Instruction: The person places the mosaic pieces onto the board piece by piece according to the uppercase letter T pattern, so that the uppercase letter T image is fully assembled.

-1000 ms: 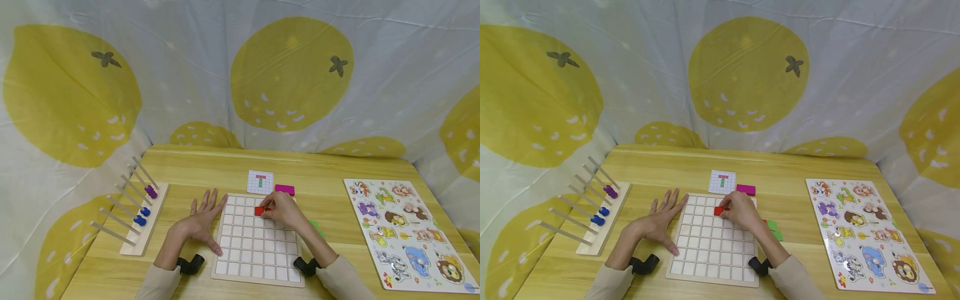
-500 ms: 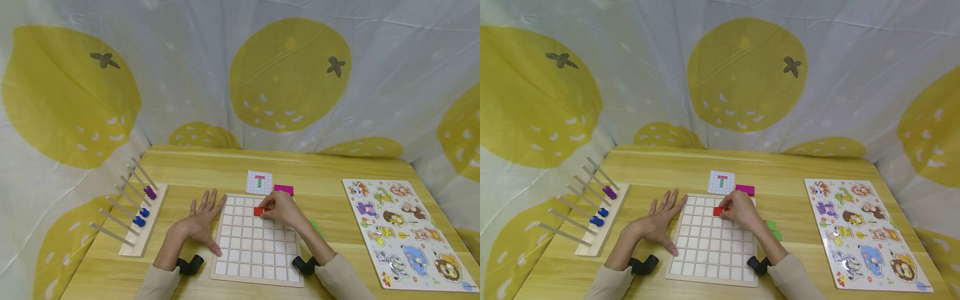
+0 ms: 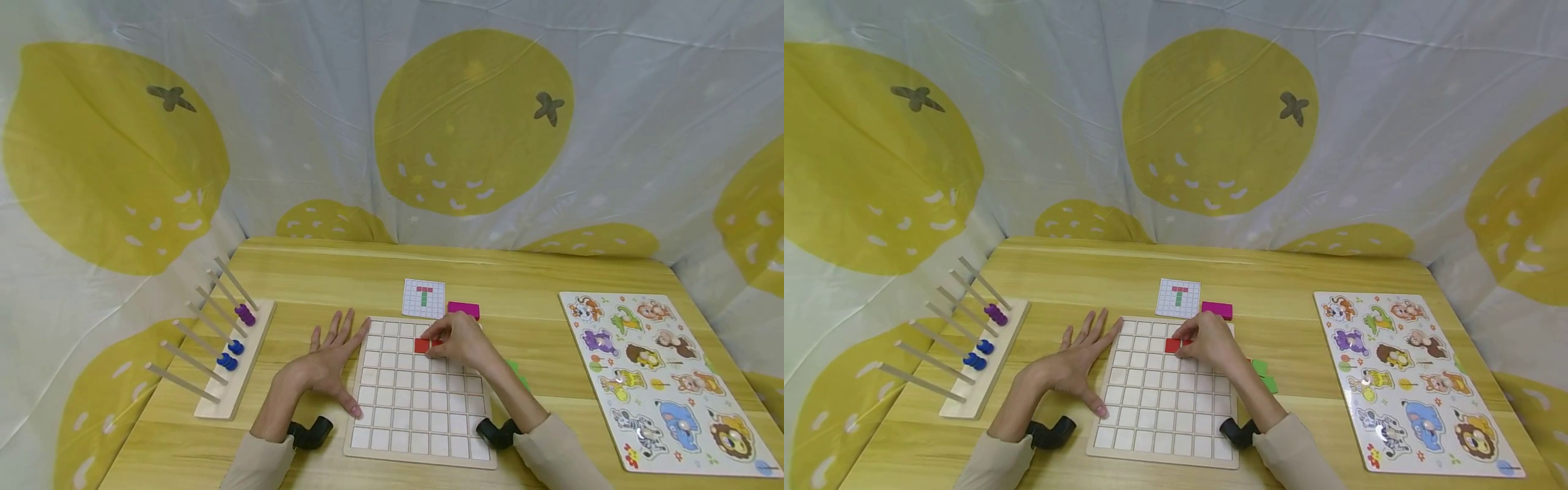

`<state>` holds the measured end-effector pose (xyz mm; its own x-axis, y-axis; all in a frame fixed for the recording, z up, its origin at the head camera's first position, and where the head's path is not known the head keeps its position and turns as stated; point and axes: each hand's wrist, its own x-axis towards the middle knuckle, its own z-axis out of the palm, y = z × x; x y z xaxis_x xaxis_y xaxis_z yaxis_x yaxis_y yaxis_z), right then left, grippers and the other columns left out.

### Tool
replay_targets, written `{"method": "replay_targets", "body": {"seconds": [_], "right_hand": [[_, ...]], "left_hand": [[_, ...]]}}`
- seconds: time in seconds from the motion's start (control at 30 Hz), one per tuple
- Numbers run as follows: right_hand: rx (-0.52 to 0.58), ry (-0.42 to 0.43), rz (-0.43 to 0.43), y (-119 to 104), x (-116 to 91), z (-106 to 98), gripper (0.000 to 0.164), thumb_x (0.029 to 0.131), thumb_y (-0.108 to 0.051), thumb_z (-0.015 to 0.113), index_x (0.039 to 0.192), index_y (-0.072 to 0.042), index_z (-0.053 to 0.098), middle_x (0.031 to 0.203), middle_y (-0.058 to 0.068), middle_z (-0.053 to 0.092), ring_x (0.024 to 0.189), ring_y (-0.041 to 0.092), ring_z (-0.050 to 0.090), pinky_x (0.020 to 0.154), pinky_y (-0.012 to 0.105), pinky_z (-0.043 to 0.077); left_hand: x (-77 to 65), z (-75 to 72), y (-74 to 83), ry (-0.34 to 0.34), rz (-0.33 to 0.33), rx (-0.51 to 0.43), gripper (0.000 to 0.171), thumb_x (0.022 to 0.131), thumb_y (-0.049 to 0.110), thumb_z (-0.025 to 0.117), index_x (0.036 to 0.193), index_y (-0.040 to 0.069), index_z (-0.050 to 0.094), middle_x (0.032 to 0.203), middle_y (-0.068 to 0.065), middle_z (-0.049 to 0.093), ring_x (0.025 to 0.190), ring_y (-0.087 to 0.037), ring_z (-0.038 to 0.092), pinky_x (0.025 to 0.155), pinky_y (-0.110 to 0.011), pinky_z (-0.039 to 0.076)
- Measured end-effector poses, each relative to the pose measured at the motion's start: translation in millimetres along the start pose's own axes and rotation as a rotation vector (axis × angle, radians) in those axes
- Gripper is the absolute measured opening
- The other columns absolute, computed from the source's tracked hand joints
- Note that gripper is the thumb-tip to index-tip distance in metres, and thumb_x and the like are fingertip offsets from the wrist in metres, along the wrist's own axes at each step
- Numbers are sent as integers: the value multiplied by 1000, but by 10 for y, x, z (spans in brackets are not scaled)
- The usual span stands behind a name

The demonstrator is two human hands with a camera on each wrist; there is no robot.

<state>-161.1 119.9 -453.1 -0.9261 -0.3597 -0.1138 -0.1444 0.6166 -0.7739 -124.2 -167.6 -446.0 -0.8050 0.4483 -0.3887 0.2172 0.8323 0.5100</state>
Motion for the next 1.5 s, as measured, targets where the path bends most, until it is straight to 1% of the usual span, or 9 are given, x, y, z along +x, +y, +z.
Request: {"method": "replay_targets", "body": {"seconds": [0.33, 0.63, 0.83, 0.9, 1.0, 1.1, 1.27, 1.5], "right_hand": [[15, -19, -37, 28, 2, 3, 22, 75, -2, 90, 95, -6, 83, 84, 6, 75, 72, 11, 56, 60, 22, 47], [-10, -20, -30, 18, 9, 9, 21, 76, -3, 90, 95, -7, 83, 82, 6, 73, 71, 11, 54, 61, 21, 45], [-20, -42, -50, 6, -9, -25, 22, 77, -5, 89, 99, -6, 83, 85, 8, 72, 72, 13, 53, 61, 21, 44], [-30, -51, -56, 1, -26, -58, 24, 78, -7, 89, 102, -6, 82, 86, 8, 71, 74, 14, 53, 63, 22, 44], [-44, -54, -60, 16, -68, -131, 27, 81, -11, 88, 107, -5, 81, 91, 6, 72, 77, 14, 56, 67, 22, 47], [-43, -45, -42, 65, -140, -242, 29, 84, -14, 85, 111, -6, 79, 98, 6, 73, 82, 15, 58, 68, 23, 49], [-27, -23, -28, 229, -309, -465, 29, 87, -16, 83, 114, -6, 77, 109, 9, 74, 86, 18, 57, 65, 23, 49], [-44, 0, -8, 493, -495, -678, 29, 87, -15, 83, 114, -7, 77, 110, 8, 75, 89, 18, 59, 72, 22, 52]], "left_hand": [[-21, -8, 16, 5, -1, -1, 154, 55, 47, 101, 168, 14, 1, 171, -23, -20, 158, -45, -20, 123, -74, -12], [-1, 11, -9, -4, -2, -3, 154, 55, 48, 100, 168, 17, 0, 171, -21, -21, 158, -44, -23, 123, -72, -14], [10, 13, -14, -1, 9, 0, 154, 56, 48, 100, 168, 16, -1, 171, -22, -21, 157, -44, -23, 123, -73, -14], [12, 10, -14, -5, 7, 2, 154, 56, 48, 100, 168, 17, -1, 171, -21, -22, 158, -43, -24, 123, -72, -15], [13, 12, -16, 0, 11, 1, 154, 56, 48, 100, 168, 16, 0, 171, -21, -22, 157, -44, -23, 123, -73, -14], [11, 13, -15, -4, 8, 6, 154, 56, 48, 100, 168, 17, -1, 171, -21, -22, 158, -43, -23, 123, -72, -14], [10, 6, -20, -2, 4, 15, 154, 56, 50, 100, 168, 17, -1, 171, -21, -21, 158, -43, -23, 123, -72, -13], [6, 1, -33, 8, 13, 8, 155, 55, 49, 100, 168, 16, -1, 171, -22, -22, 157, -44, -23, 122, -73, -13]]}}
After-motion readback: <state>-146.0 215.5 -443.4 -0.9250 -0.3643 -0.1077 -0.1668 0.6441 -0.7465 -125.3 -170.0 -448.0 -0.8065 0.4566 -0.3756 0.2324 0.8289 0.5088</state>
